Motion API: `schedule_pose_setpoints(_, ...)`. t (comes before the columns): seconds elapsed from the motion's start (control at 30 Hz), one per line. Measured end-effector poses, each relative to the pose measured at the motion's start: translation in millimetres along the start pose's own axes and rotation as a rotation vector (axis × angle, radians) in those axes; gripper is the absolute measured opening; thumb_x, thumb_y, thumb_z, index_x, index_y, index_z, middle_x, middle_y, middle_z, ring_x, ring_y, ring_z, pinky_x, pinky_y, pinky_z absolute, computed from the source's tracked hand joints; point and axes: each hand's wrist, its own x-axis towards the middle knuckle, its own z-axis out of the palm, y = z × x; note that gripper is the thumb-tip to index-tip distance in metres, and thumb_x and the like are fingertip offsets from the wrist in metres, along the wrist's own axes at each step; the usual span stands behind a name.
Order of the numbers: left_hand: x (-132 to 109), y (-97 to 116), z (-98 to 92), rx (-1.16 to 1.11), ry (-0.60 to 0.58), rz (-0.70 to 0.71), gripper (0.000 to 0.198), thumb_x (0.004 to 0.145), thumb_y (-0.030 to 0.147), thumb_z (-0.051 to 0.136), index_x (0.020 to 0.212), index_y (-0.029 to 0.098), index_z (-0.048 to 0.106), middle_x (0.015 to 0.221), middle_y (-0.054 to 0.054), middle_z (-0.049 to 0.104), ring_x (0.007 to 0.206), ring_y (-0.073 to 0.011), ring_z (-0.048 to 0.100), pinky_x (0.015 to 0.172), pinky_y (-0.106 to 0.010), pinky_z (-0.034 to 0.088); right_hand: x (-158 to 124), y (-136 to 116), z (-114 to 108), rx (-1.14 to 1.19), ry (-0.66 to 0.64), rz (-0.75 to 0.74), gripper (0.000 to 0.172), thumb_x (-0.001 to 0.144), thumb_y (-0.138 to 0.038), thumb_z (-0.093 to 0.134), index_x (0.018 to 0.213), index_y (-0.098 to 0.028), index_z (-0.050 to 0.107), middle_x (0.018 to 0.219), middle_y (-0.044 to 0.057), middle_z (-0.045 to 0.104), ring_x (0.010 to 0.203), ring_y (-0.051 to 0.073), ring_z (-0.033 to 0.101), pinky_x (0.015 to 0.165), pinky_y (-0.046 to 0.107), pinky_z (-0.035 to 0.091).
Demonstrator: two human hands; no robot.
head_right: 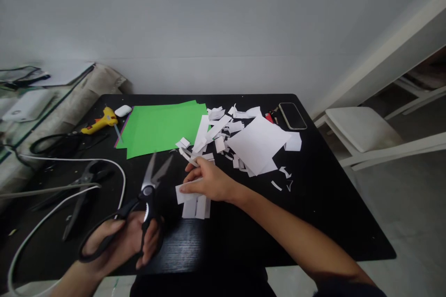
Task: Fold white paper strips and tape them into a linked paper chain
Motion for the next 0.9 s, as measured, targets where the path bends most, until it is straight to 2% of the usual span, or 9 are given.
schedule_pose_setpoints(0.17,1.8,47.6,-9.1,1.097,0.788,-0.018,0.056,0.087,0.071,0.063,0.094,0.016,0.070,0.090,-0.010,0.071,0.085,-0.0276,0.067,0.075,-0.035,0.050,4.4,-1.7,-1.2,-0.162,0.001,-0.021,0.064,0.074,-0.025,0.091,0.129,-0.020,0.059,0.091,0.001,0.074,0.087,0.017,0.072,0.081,0.031,0.055)
schedule_pose_setpoints(0.23,9.1,57.3,-12.5,1.437,0.948,-0.083,0.061,0.087,0.074,0.057,0.098,0.016,0.069,0.093,-0.013,0.073,0.084,-0.0326,0.070,0.074,-0.040,0.050,2.7,-4.5,-0.7,-0.222,0.032,-0.027,0.072,0.073,-0.024,0.091,0.137,-0.021,0.057,0.090,0.001,0.074,0.087,0.019,0.073,0.082,0.034,0.058)
schedule_pose_setpoints(0.33,21.4,62.0,-14.8,1.736,1.059,-0.166,0.060,0.093,0.066,0.048,0.111,0.013,0.067,0.108,-0.021,0.074,0.092,-0.0390,0.073,0.076,-0.044,0.052,-2.5,-8.8,-1.6,-0.208,0.045,-0.024,0.078,0.073,-0.022,0.091,0.142,-0.023,0.056,0.086,0.001,0.075,0.078,0.019,0.073,0.070,0.033,0.062)
schedule_pose_setpoints(0.5,33.6,59.8,-18.7,1.960,1.076,-0.210,0.061,0.097,0.061,0.042,0.121,0.009,0.063,0.118,-0.025,0.066,0.108,-0.0440,0.069,0.082,-0.049,0.055,-12.9,-12.3,-8.5,-0.089,0.072,-0.018,0.049,0.074,-0.024,0.090,0.119,-0.022,0.070,0.093,0.004,0.076,0.081,0.020,0.075,0.066,0.035,0.067)
schedule_pose_setpoints(0.63,32.2,63.4,-25.2,2.006,1.029,-0.180,0.058,0.096,0.057,0.047,0.122,0.007,0.063,0.121,-0.026,0.062,0.116,-0.0467,0.064,0.091,-0.054,0.054,-21.3,-10.1,-14.1,-0.174,0.115,-0.146,0.037,0.075,-0.020,0.088,0.110,-0.021,0.074,0.111,0.007,0.075,0.105,0.023,0.072,0.093,0.043,0.064)
schedule_pose_setpoints(0.73,31.5,67.5,-16.5,1.963,0.994,0.002,0.051,0.096,0.050,0.052,0.122,0.007,0.064,0.118,-0.025,0.063,0.113,-0.0444,0.064,0.096,-0.055,0.052,-26.3,-6.6,-13.8,-0.239,0.144,-0.209,0.035,0.076,-0.018,0.087,0.108,-0.022,0.073,0.110,0.004,0.073,0.107,0.021,0.070,0.104,0.044,0.056)
schedule_pose_setpoints(0.77,33.1,67.7,-9.7,1.900,0.951,0.129,0.046,0.097,0.049,0.053,0.119,0.010,0.065,0.116,-0.022,0.065,0.110,-0.0402,0.065,0.096,-0.052,0.053,-27.4,-5.4,-12.6,-0.233,0.159,-0.204,0.037,0.075,-0.019,0.088,0.109,-0.022,0.073,0.106,0.003,0.073,0.102,0.020,0.070,0.101,0.043,0.056)
schedule_pose_setpoints(0.83,40.2,65.1,7.5,1.683,0.743,0.302,0.036,0.098,0.050,0.057,0.112,0.018,0.067,0.111,-0.012,0.068,0.101,-0.0294,0.067,0.088,-0.041,0.055,-28.9,-3.7,-9.0,-0.191,0.188,-0.179,0.042,0.073,-0.021,0.090,0.110,-0.022,0.071,0.097,0.001,0.072,0.089,0.018,0.070,0.089,0.038,0.058)
schedule_pose_setpoints(0.9,51.7,59.3,24.3,1.458,0.498,0.334,0.031,0.098,0.046,0.063,0.117,0.021,0.067,0.109,-0.006,0.071,0.096,-0.0217,0.067,0.084,-0.033,0.055,-29.8,-3.1,-5.4,-0.115,0.203,-0.160,0.045,0.071,-0.025,0.093,0.110,-0.022,0.069,0.089,-0.001,0.072,0.079,0.016,0.069,0.078,0.033,0.058)
